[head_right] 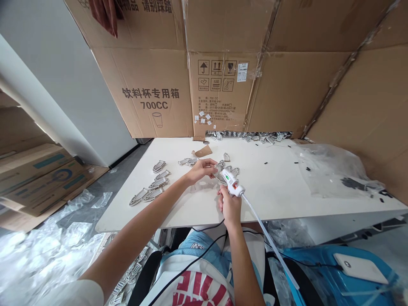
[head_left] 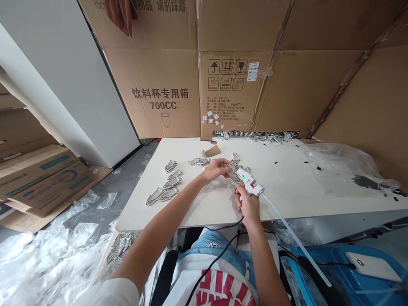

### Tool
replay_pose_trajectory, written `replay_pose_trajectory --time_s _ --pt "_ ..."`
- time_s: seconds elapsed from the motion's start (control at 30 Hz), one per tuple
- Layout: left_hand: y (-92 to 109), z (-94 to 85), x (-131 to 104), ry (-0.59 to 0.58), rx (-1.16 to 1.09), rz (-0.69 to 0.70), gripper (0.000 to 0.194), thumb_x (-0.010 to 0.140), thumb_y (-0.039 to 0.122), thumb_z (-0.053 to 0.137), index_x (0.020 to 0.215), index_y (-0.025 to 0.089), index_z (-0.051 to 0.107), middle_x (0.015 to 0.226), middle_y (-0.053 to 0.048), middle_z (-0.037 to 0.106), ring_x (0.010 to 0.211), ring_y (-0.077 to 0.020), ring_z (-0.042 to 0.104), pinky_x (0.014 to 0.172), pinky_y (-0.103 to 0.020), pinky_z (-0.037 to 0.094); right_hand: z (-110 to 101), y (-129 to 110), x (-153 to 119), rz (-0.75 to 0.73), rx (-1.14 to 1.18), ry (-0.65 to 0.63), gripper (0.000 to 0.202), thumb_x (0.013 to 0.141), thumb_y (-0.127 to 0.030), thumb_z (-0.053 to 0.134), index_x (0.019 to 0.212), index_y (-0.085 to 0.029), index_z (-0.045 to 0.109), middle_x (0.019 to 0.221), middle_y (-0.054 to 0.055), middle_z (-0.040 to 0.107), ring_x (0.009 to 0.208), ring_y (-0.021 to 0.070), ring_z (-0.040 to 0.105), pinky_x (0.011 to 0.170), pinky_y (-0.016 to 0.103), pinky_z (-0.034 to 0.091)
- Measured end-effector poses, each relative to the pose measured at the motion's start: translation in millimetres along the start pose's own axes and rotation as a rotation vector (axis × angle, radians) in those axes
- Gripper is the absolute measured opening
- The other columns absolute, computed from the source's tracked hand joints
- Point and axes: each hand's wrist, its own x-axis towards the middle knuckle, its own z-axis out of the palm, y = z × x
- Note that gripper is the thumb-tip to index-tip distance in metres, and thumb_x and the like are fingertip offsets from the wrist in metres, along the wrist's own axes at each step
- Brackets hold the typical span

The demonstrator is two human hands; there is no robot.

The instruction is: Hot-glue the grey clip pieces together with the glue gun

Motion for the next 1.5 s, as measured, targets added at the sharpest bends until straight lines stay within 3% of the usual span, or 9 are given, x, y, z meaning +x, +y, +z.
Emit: replay_pose_trajectory --time_s 0.23,0.43,0.67,0.8,0.97,1.2,1.5 --pt "-1.2 -0.9 0.3 0.008 0.011 -0.003 0.036 0.077 0.026 0.093 0.103 0.012 0.071 0.081 -0.001 0.071 0.063 -0.0115 0.067 0.070 -0.031 0.059 0.6 -2.0 -1.2 0.007 -0.014 -0.005 0.042 0.078 -0.053 0.087 0.080 -0.022 0.060 0.062 -0.004 0.061 0.035 0.0052 0.035 0.032 0.021 0.028" --pt "-7.3 -3.3 3.2 0.033 0.083 0.028 0.038 0.078 0.029 0.092 0.105 0.013 0.071 0.077 0.000 0.069 0.063 -0.0120 0.066 0.064 -0.029 0.056 -0.6 -1.3 1.0 -0.036 -0.014 -0.021 0.039 0.079 -0.051 0.086 0.086 -0.023 0.061 0.082 0.000 0.073 0.037 0.0043 0.039 0.032 0.021 0.030" --pt "-11.9 -8.0 2.0 0.013 0.353 0.244 0.032 0.089 0.037 0.082 0.110 0.017 0.070 0.075 0.002 0.067 0.067 -0.0123 0.066 0.069 -0.026 0.053 0.3 -0.6 4.0 -0.015 0.001 -0.019 0.043 0.077 -0.052 0.089 0.089 -0.023 0.060 0.088 0.001 0.077 0.037 0.0038 0.038 0.031 0.021 0.030" --pt "-14.3 -10.6 3.2 0.032 0.415 0.292 0.036 0.090 0.045 0.081 0.112 0.018 0.072 0.080 0.001 0.069 0.071 -0.0125 0.065 0.072 -0.025 0.053 1.4 0.4 6.0 0.023 0.014 -0.007 0.046 0.074 -0.053 0.091 0.088 -0.023 0.059 0.086 0.001 0.076 0.036 0.0032 0.035 0.030 0.020 0.026" --pt "-18.1 -11.6 6.6 0.057 0.323 0.239 0.041 0.086 0.046 0.086 0.113 0.018 0.072 0.078 0.001 0.068 0.070 -0.0132 0.067 0.072 -0.027 0.056 2.2 0.0 5.9 0.037 0.000 -0.014 0.048 0.074 -0.055 0.091 0.090 -0.024 0.057 0.084 0.000 0.076 0.036 0.0033 0.034 0.030 0.020 0.025" --pt "-18.3 -8.5 8.4 0.110 -0.032 -0.033 0.050 0.076 0.036 0.098 0.110 0.016 0.066 0.088 -0.001 0.073 0.078 -0.0177 0.075 0.081 -0.037 0.065 -3.2 -2.8 2.4 -0.010 0.047 -0.063 0.048 0.078 -0.058 0.090 0.090 -0.023 0.059 0.088 0.000 0.075 0.037 0.0022 0.036 0.032 0.018 0.027" --pt "-19.7 -10.2 8.8 0.083 -0.150 -0.016 0.053 0.069 0.037 0.102 0.102 0.014 0.067 0.103 -0.007 0.075 0.089 -0.0230 0.080 0.094 -0.042 0.062 -4.1 -3.3 -0.7 -0.028 0.081 -0.092 0.046 0.080 -0.056 0.090 0.091 -0.021 0.062 0.091 0.001 0.074 0.038 0.0016 0.038 0.033 0.018 0.029"
